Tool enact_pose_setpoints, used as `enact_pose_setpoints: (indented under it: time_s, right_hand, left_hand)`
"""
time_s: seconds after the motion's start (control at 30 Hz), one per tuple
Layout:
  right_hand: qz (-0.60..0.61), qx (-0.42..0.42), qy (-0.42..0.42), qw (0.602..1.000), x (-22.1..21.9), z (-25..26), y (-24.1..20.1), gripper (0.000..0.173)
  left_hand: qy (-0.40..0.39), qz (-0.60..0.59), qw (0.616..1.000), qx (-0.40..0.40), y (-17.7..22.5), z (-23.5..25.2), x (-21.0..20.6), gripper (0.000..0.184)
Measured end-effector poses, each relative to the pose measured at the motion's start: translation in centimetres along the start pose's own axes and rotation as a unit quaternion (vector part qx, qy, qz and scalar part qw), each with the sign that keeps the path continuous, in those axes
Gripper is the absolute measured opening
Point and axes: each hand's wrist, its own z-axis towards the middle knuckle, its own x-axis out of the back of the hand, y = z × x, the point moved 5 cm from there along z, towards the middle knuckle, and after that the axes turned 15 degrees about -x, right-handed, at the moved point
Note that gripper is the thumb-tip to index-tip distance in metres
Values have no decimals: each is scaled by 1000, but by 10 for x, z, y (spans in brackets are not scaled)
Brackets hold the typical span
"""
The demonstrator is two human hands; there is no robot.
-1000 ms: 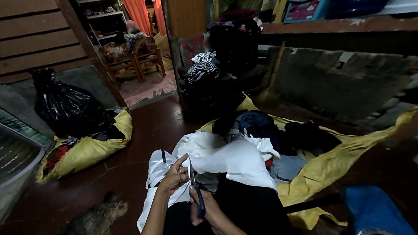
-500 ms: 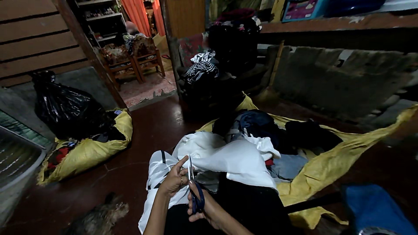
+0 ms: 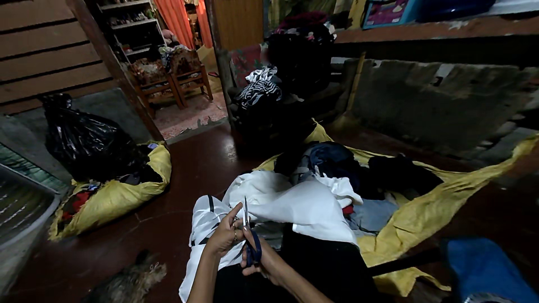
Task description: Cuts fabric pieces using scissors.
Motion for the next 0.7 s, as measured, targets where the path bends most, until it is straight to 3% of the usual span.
enact_pose_setpoints:
  time_s: [0.7]
  right_hand:
    - [32,-2,9,999,-2,7,-1,48]
  left_hand:
    - [-2,-4,1000,-2,0,0,1,109]
